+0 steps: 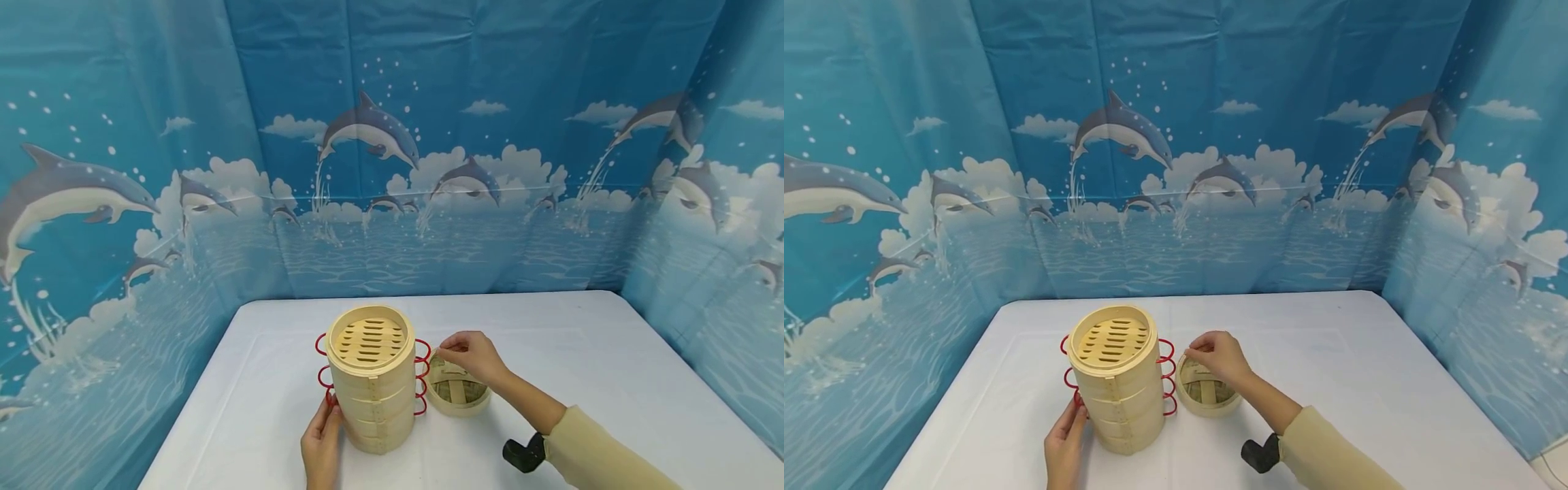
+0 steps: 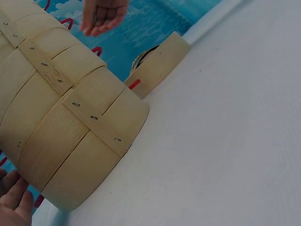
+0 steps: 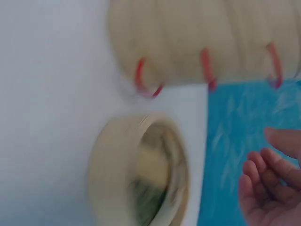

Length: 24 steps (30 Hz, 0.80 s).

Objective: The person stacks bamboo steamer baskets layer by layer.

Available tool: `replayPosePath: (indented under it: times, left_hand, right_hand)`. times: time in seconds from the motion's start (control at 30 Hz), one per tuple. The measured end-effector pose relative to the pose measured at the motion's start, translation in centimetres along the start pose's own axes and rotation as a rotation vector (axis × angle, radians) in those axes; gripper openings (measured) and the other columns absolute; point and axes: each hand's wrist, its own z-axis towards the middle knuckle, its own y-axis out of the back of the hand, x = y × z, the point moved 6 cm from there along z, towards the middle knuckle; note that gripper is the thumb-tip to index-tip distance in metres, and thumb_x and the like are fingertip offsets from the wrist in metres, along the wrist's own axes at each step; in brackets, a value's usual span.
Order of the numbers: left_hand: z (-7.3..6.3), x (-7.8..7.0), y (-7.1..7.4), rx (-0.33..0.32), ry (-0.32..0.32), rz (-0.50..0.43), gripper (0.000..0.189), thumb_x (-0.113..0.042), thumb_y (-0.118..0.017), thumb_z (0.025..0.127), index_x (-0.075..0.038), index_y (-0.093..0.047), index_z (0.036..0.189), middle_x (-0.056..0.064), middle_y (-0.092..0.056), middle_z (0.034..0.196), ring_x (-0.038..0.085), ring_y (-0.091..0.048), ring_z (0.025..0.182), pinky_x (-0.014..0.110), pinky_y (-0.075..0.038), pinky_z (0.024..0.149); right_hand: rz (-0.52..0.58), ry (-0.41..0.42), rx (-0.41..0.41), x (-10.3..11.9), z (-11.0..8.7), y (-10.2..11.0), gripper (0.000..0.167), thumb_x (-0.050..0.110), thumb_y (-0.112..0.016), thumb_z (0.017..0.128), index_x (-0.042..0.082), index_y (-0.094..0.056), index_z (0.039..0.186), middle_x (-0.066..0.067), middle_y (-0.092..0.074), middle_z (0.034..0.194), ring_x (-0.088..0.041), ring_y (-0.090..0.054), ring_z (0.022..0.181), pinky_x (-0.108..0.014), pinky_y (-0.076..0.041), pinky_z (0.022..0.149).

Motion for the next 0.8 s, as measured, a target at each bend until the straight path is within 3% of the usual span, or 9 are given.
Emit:
replayPosePath:
  times: [0.1,0.23,0.57,0.8]
  left_hand:
    - [0.1,-0.1,0.0,0.005,0.002,-0.008,0.041,-0.011,-0.056,0.093,0.011,-0.046,0.127,0.022,-0.050,0.126,0.012,-0.047,0.114,0.011,-0.042,0.086]
    - [0.1,-0.1,0.0,0.008,0.009,-0.020,0.041,-0.011,-0.056,0.093,0.010,-0.046,0.127,0.021,-0.051,0.126,0.009,-0.048,0.112,0.011,-0.042,0.086]
    - [0.1,0.2,0.0,-0.011,0.013,0.024,0.043,-0.015,-0.057,0.092,0.010,-0.048,0.126,0.021,-0.053,0.124,0.001,-0.050,0.107,0.010,-0.043,0.085]
    - [0.1,0.2,0.0,-0.003,0.031,0.034,0.045,-0.018,-0.057,0.093,0.009,-0.046,0.128,0.021,-0.051,0.126,0.013,-0.048,0.114,0.011,-0.042,0.085]
  right_hand:
    - [-0.253,0.150,-0.016,-1.5,0.3,0.2,0.013,0.010,-0.071,0.081,0.001,-0.069,0.091,0.000,-0.064,0.082,-0.014,-0.057,0.076,-0.029,-0.052,0.066]
    - [-0.409,0.235,0.012,-3.2,0.6,-0.1,0.016,0.008,-0.071,0.080,0.000,-0.070,0.094,-0.002,-0.063,0.086,-0.017,-0.058,0.079,-0.033,-0.052,0.069]
    - [-0.473,0.310,0.084,-5.0,1.0,-1.1,0.010,0.007,-0.069,0.081,0.003,-0.069,0.090,0.002,-0.060,0.082,-0.014,-0.058,0.079,-0.035,-0.052,0.072]
    - [-0.541,0.409,0.086,-4.7,0.6,-1.6,0.004,0.003,-0.069,0.080,0.003,-0.071,0.084,0.003,-0.059,0.081,-0.014,-0.056,0.078,-0.029,-0.052,0.069]
